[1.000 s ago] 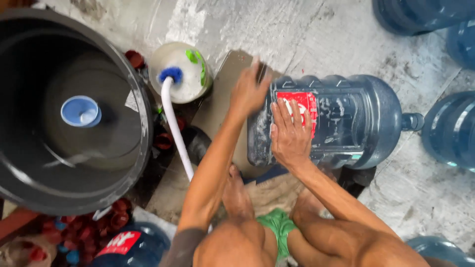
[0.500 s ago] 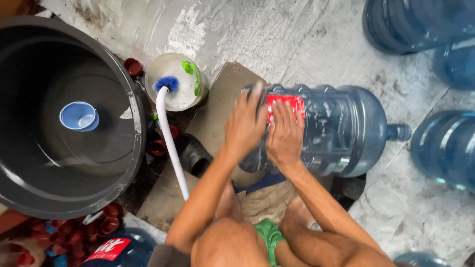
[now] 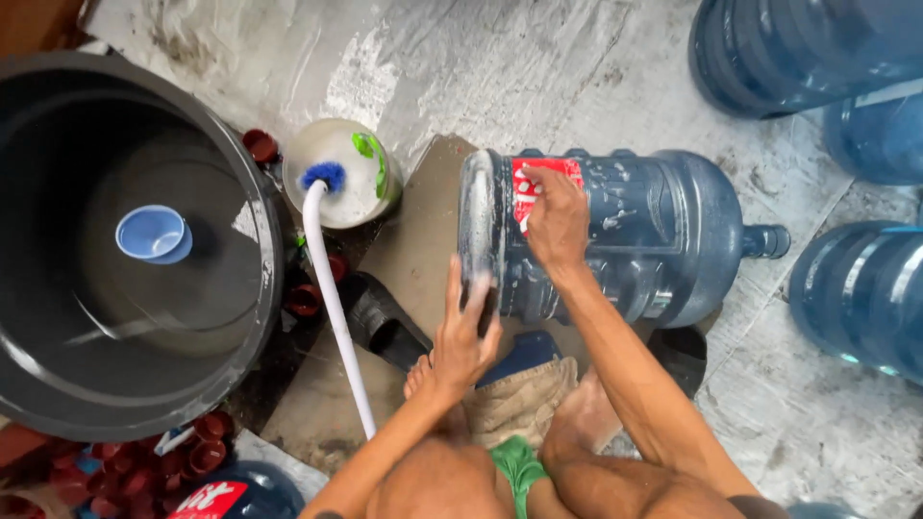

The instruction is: Scrubbing the exterior of large plastic water jugs with soapy water to clean them.

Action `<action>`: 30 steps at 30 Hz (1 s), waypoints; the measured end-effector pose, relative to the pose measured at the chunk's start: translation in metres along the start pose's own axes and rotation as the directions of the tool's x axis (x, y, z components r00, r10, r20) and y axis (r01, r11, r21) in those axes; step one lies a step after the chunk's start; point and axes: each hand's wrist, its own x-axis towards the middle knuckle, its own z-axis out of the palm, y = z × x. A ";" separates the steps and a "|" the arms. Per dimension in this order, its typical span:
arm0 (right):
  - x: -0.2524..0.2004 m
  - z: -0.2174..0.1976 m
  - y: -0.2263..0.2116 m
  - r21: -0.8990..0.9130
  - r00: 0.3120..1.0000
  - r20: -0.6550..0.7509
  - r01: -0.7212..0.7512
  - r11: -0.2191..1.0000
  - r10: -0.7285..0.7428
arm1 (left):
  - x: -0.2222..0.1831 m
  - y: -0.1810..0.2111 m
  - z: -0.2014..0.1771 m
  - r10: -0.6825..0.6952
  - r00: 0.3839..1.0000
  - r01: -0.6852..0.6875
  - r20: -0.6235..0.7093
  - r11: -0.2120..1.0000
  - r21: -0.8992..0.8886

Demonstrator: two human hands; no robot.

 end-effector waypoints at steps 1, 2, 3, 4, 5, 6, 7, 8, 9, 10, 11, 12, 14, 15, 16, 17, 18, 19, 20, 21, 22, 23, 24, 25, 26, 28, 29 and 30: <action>0.002 -0.004 -0.009 -0.001 1.000 -0.011 0.007 1.000 -0.007 | 0.016 -0.004 0.002 0.012 1.000 -0.012 -0.006 1.000 -0.001; 0.000 -0.009 -0.017 -0.072 1.000 0.017 0.017 0.997 -0.016 | 0.028 -0.007 0.003 -0.038 0.999 0.036 -0.024 0.996 -0.077; -0.004 -0.013 -0.026 -0.142 0.999 0.046 0.028 0.990 -0.021 | 0.039 -0.012 0.005 -0.090 0.995 0.083 -0.037 0.985 -0.153; 0.001 -0.011 -0.018 -0.145 0.998 0.064 0.024 0.989 -0.014 | 0.065 -0.009 0.005 -0.108 0.994 0.102 -0.031 0.982 -0.157; 0.005 -0.009 -0.010 -0.094 0.997 0.038 0.070 0.993 -0.066 | 0.090 -0.007 0.005 -0.090 0.996 0.087 -0.022 0.988 -0.130; 0.017 -0.005 -0.002 -0.046 0.991 -0.002 0.131 0.990 -0.131 | 0.123 -0.009 0.005 -0.060 0.998 0.057 -0.027 0.993 -0.106; 0.013 -0.010 -0.009 -0.051 0.990 0.006 0.140 0.989 -0.139 | 0.110 -0.005 -0.002 -0.067 0.997 0.062 -0.035 0.992 -0.114; 0.018 -0.017 -0.014 -0.044 0.994 0.055 0.094 0.995 -0.092 | 0.102 0.003 -0.006 -0.092 0.989 0.077 -0.119 0.989 -0.128; 0.025 -0.024 -0.018 -0.041 0.994 0.104 0.048 0.998 -0.044 | 0.095 0.011 -0.010 -0.119 0.972 0.091 -0.203 0.986 -0.143; 0.020 -0.026 -0.024 -0.040 0.992 0.117 0.057 0.998 -0.052 | 0.055 -0.003 0.007 -0.131 0.968 0.102 -0.212 0.984 -0.145; 0.016 -0.027 -0.027 -0.229 0.980 0.201 0.036 0.973 0.011 | 0.016 -0.015 0.025 -0.185 0.964 0.153 -0.191 0.974 -0.168; 0.013 -0.029 -0.032 -0.409 0.962 0.259 0.025 0.912 0.089 | -0.021 -0.028 0.041 -0.227 0.960 0.196 -0.164 0.963 -0.184; 0.016 -0.026 -0.032 -0.432 0.947 0.306 0.048 0.901 0.097 | -0.002 -0.029 0.033 -0.187 0.964 0.140 -0.190 0.962 -0.234; 0.015 -0.025 -0.032 -0.456 0.931 0.349 0.068 0.887 0.108 | 0.004 -0.029 0.029 -0.146 0.966 0.081 -0.216 0.955 -0.284; 0.020 -0.025 -0.028 -0.454 0.928 0.357 0.070 0.888 0.109 | 0.040 -0.028 0.025 -0.153 0.964 0.088 -0.216 0.955 -0.282; 0.025 -0.025 -0.024 -0.467 0.934 0.351 0.114 0.877 0.066 | 0.077 -0.028 0.021 -0.148 0.975 0.076 -0.167 0.923 -0.377; 0.022 -0.022 -0.020 -0.477 0.939 0.343 0.136 0.869 0.041 | 0.108 -0.031 0.015 -0.135 0.986 0.075 -0.098 0.883 -0.462; 0.025 -0.016 -0.020 -0.470 0.936 0.346 0.118 0.874 0.060 | 0.107 -0.034 0.009 -0.140 0.987 0.090 -0.078 0.887 -0.454; 0.029 -0.020 -0.015 -0.449 0.931 0.358 0.108 0.887 0.067 | 0.106 -0.030 0.011 -0.139 0.983 0.063 -0.120 0.868 -0.492; 0.034 -0.024 -0.010 -0.427 0.926 0.369 0.097 0.899 0.075 | 0.106 -0.026 0.012 -0.141 0.977 0.035 -0.162 0.848 -0.528; 0.042 -0.020 -0.007 -0.424 0.933 0.357 0.113 0.898 0.051 | 0.068 -0.041 0.033 -0.126 0.975 0.010 -0.184 0.850 -0.526; 0.051 -0.017 -0.003 -0.429 0.933 0.356 0.107 0.897 0.059 | 0.030 -0.056 0.051 -0.143 0.971 0.043 -0.190 0.892 -0.449; 0.038 -0.016 0.001 -0.435 0.925 0.363 0.062 0.898 0.111 | -0.030 -0.067 0.056 -0.173 0.973 0.107 -0.155 0.925 -0.364; 0.029 -0.017 -0.010 -0.433 0.924 0.359 0.039 0.901 0.132 | -0.039 -0.068 0.055 -0.171 0.976 0.114 -0.133 0.927 -0.357; 0.032 -0.018 -0.020 -0.450 0.947 0.320 0.111 0.886 0.044 | -0.034 -0.073 0.058 -0.125 0.980 0.055 -0.157 0.918 -0.394; 0.045 -0.019 -0.023 -0.481 0.962 0.269 0.179 0.858 -0.049 | 0.003 -0.068 0.051 -0.069 0.980 -0.019 -0.185 0.900 -0.435; 0.055 -0.019 -0.014 -0.479 0.953 0.289 0.225 0.849 -0.089 | 0.034 -0.058 0.040 -0.009 0.983 -0.061 -0.185 0.929 -0.366; 0.047 -0.012 -0.006 -0.464 0.939 0.327 0.255 0.848 -0.104 | 0.049 -0.052 0.024 0.030 0.987 -0.075 -0.155 0.954 -0.290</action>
